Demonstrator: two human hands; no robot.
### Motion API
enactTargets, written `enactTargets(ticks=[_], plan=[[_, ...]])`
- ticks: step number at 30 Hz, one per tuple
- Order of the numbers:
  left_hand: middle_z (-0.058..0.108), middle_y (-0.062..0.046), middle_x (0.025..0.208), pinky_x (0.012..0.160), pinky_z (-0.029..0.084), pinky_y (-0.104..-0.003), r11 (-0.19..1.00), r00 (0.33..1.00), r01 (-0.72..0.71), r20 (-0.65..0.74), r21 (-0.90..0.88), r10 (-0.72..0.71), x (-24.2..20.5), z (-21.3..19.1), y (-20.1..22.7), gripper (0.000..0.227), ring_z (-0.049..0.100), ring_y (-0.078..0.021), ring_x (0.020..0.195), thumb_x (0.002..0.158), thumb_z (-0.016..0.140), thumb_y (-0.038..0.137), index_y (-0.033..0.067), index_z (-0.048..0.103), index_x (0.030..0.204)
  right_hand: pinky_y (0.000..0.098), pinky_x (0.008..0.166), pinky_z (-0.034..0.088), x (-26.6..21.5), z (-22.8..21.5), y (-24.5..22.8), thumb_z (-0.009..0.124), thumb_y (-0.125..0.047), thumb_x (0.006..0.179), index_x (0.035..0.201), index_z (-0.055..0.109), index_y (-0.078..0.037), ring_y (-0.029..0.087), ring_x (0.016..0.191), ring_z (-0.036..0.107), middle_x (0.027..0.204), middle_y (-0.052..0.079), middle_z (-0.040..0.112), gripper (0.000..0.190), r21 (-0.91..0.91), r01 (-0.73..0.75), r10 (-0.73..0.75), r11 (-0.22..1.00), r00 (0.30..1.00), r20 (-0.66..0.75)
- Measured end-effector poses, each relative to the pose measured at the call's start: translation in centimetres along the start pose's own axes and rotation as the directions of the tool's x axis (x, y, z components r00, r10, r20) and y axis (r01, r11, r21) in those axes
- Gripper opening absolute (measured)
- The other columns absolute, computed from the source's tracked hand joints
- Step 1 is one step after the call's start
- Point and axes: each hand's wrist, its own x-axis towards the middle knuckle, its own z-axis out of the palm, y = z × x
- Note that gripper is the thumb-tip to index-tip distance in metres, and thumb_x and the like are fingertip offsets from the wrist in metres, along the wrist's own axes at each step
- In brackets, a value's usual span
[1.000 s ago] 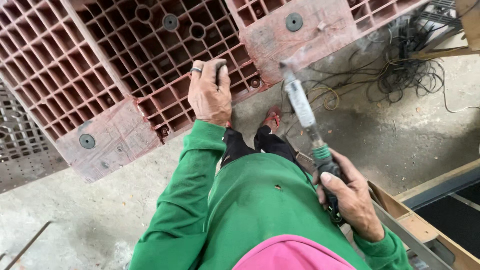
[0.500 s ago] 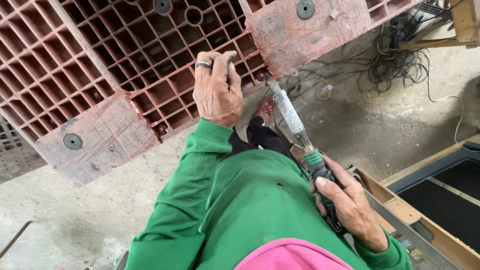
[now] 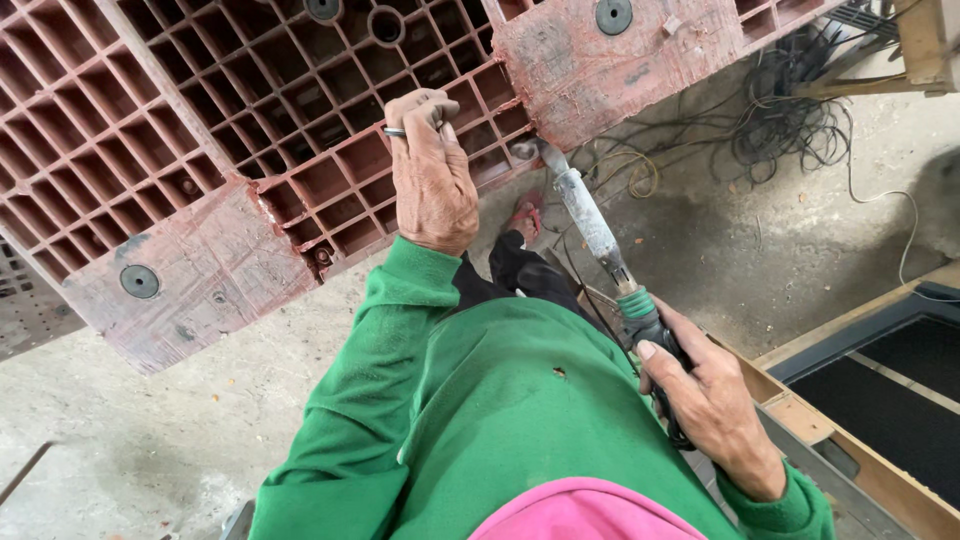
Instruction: The person uses a soldering iron to scrape and remove hardened residue from the surface of a large reddish-brown plastic mold. They work along the grid lines and edges of the mold, applying heat and pressure to dislodge the material.
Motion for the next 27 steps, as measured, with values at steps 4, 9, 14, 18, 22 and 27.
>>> enactTargets(ticks=[4, 9, 14, 18, 22, 27], plan=[[0.057, -0.013, 0.121, 0.102, 0.051, -0.039, 0.997, 0.999, 0.044, 0.001, -0.060, -0.045, -0.3, -0.1, -0.1, 0.021, 0.060, -0.0269, 0.112, 0.111, 0.048, -0.003, 0.0035, 0.050, 0.131, 0.0245, 0.051, 0.048, -0.1, -0.1, -0.7, 0.066, -0.014, 0.091, 0.151, 0.051, -0.009, 0.008, 0.060, 0.056, 0.082, 0.002, 0.064, 0.061, -0.030, -0.003, 0.001, 1.000, 0.998, -0.057], [0.062, -0.008, 0.114, 0.096, 0.047, -0.038, 0.982, 0.997, 0.053, -0.070, 0.181, -0.041, 1.7, 1.6, -1.7, 0.024, 0.061, -0.0209, 0.105, 0.111, 0.048, 0.005, 0.0074, 0.051, 0.134, 0.0259, 0.052, 0.045, -0.2, -0.3, -1.5, 0.065, -0.014, 0.093, 0.153, 0.053, -0.012, 0.009, 0.059, 0.052, 0.071, 0.004, 0.061, 0.061, -0.148, -0.054, 0.042, 0.988, 0.996, -0.082], [0.069, -0.005, 0.104, 0.102, 0.045, -0.040, 0.954, 0.996, 0.088, -0.027, 0.286, -0.084, 3.8, 3.4, -3.0, 0.021, 0.068, -0.0193, 0.097, 0.111, 0.049, 0.013, 0.0087, 0.049, 0.132, 0.0244, 0.054, 0.047, 0.1, -0.4, -1.6, 0.063, -0.013, 0.095, 0.152, 0.050, -0.009, 0.008, 0.062, 0.054, 0.078, 0.003, 0.065, 0.059, -0.217, 0.046, -0.072, 0.975, 0.991, -0.115], [0.074, -0.004, 0.092, 0.102, 0.043, -0.044, 0.940, 0.991, 0.108, 0.036, 0.325, -0.127, 3.7, 2.8, -2.4, 0.020, 0.070, -0.0238, 0.092, 0.109, 0.051, 0.014, 0.0109, 0.050, 0.129, 0.0255, 0.047, 0.047, 0.2, -1.2, -1.5, 0.061, -0.016, 0.094, 0.153, 0.049, -0.013, 0.008, 0.056, 0.055, 0.084, 0.002, 0.066, 0.060, 0.005, -0.092, 0.092, 0.996, 0.995, -0.042], [0.073, -0.006, 0.093, 0.100, 0.043, -0.044, 0.924, 0.990, 0.115, 0.030, 0.365, -0.135, 4.1, 2.6, -1.7, 0.019, 0.070, -0.0251, 0.093, 0.107, 0.052, 0.014, 0.0118, 0.051, 0.127, 0.0261, 0.046, 0.048, -0.4, -1.2, -1.0, 0.062, -0.018, 0.094, 0.153, 0.050, -0.013, 0.009, 0.053, 0.057, 0.079, 0.003, 0.064, 0.061, -0.038, -0.134, 0.135, 0.990, 0.991, 0.002], [0.073, -0.005, 0.092, 0.099, 0.043, -0.044, 0.926, 0.991, 0.107, 0.041, 0.362, -0.131, 4.2, 2.6, -1.6, 0.018, 0.070, -0.0248, 0.092, 0.107, 0.052, 0.015, 0.0111, 0.052, 0.124, 0.0258, 0.047, 0.047, -0.3, -0.4, -0.2, 0.062, -0.018, 0.093, 0.152, 0.049, -0.011, 0.009, 0.053, 0.055, 0.078, 0.002, 0.065, 0.061, -0.032, -0.084, 0.084, 0.996, 0.996, -0.026]])
